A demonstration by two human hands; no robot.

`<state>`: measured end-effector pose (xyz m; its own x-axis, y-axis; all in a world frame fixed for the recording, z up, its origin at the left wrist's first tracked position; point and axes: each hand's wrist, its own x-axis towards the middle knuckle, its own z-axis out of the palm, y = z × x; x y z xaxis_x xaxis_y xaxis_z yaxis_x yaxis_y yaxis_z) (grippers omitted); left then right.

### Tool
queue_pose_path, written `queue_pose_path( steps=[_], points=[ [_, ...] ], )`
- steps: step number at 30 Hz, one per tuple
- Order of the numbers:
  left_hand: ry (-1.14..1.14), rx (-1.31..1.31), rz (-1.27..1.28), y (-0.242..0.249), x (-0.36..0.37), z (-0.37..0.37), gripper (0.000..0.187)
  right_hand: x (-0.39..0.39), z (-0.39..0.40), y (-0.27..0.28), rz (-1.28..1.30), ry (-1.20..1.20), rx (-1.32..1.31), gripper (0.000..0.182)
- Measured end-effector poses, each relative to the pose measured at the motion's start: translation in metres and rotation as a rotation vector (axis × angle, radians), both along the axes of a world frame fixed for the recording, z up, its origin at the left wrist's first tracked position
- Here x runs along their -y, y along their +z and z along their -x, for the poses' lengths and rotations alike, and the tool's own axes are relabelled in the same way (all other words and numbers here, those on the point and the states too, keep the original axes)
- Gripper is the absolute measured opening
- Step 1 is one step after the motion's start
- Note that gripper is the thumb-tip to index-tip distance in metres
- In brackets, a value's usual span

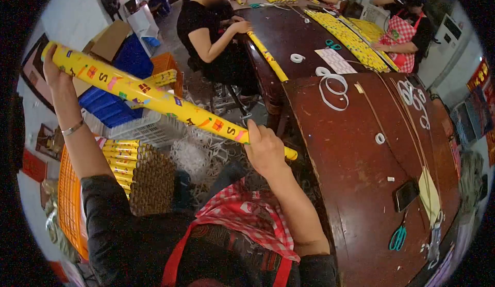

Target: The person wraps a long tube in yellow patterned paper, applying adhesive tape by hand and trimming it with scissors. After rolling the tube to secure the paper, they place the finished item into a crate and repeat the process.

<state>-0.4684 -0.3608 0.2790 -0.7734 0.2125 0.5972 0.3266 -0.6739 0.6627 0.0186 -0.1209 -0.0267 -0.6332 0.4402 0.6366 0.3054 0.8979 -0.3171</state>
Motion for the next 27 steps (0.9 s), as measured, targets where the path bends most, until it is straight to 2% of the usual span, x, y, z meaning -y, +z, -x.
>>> queue_pose_path(
  steps=[2,3,4,6,8,9,11,12,13,15,16,17,19,20,22,23,25,26,27],
  points=[
    [0.047,0.145,0.025,-0.016,-0.005,-0.005,0.013,0.001,-0.002,0.0,0.021,0.023,0.072,0.057],
    [0.027,0.135,0.03,-0.02,0.001,-0.011,0.013,0.003,-0.004,0.004,0.028,0.062,0.038,0.047],
    [-0.045,0.111,0.013,-0.025,0.009,-0.018,0.018,0.006,-0.007,0.006,0.03,0.042,0.029,0.047],
    [-0.186,0.071,-0.021,-0.038,0.026,-0.031,0.029,0.013,-0.014,0.007,0.216,0.234,0.19,0.047],
    [-0.362,-0.021,-0.108,-0.049,0.041,-0.044,0.037,0.019,-0.011,0.004,0.224,0.241,0.157,0.04],
    [-0.322,0.025,-0.104,-0.056,0.045,-0.032,0.039,0.023,-0.009,0.006,0.176,0.198,0.104,0.036],
    [-0.018,0.285,0.024,-0.067,0.027,0.027,0.037,0.022,-0.009,0.008,0.124,0.143,0.047,0.033],
    [0.043,0.219,0.094,-0.088,0.014,0.052,0.033,0.019,-0.009,0.01,-0.005,0.024,0.054,0.027],
    [0.062,0.352,0.085,-0.094,-0.01,0.025,0.03,0.017,-0.01,0.012,-0.136,-0.093,0.063,0.021],
    [-0.041,0.277,0.069,-0.117,-0.001,0.063,0.028,0.02,-0.014,0.013,-0.155,-0.072,0.073,0.018],
    [-0.185,0.2,0.012,-0.125,0.018,0.089,0.031,0.023,-0.016,0.013,-0.166,-0.045,0.087,0.016],
    [-0.362,0.046,-0.001,-0.12,0.023,0.053,0.037,0.023,-0.017,0.01,-0.122,0.047,0.073,0.017],
    [-0.427,0.032,-0.185,-0.12,0.02,0.006,0.043,0.027,-0.024,0.017,-0.135,0.036,0.073,0.018],
    [-0.388,0.081,-0.163,-0.126,0.016,0.021,0.044,0.029,-0.028,0.024,-0.141,0.041,0.076,0.019],
    [-0.158,0.305,-0.002,-0.138,0.001,0.068,0.041,0.025,-0.046,0.047,-0.205,-0.036,0.097,0.019],
    [-0.181,0.34,0.043,-0.14,-0.008,0.057,0.037,0.024,-0.057,0.06,-0.253,-0.093,0.128,0.018],
    [-0.223,0.319,0.094,-0.159,-0.009,0.079,0.038,0.022,-0.083,0.093,-0.346,-0.153,0.17,0.018],
    [-0.256,0.324,0.111,-0.167,-0.008,0.096,0.044,0.021,-0.096,0.107,-0.376,-0.188,0.204,0.019],
    [0.099,0.331,0.11,-0.164,-0.022,0.06,0.048,0.019,-0.11,0.118,-0.386,-0.234,0.25,0.019]
  ],
)
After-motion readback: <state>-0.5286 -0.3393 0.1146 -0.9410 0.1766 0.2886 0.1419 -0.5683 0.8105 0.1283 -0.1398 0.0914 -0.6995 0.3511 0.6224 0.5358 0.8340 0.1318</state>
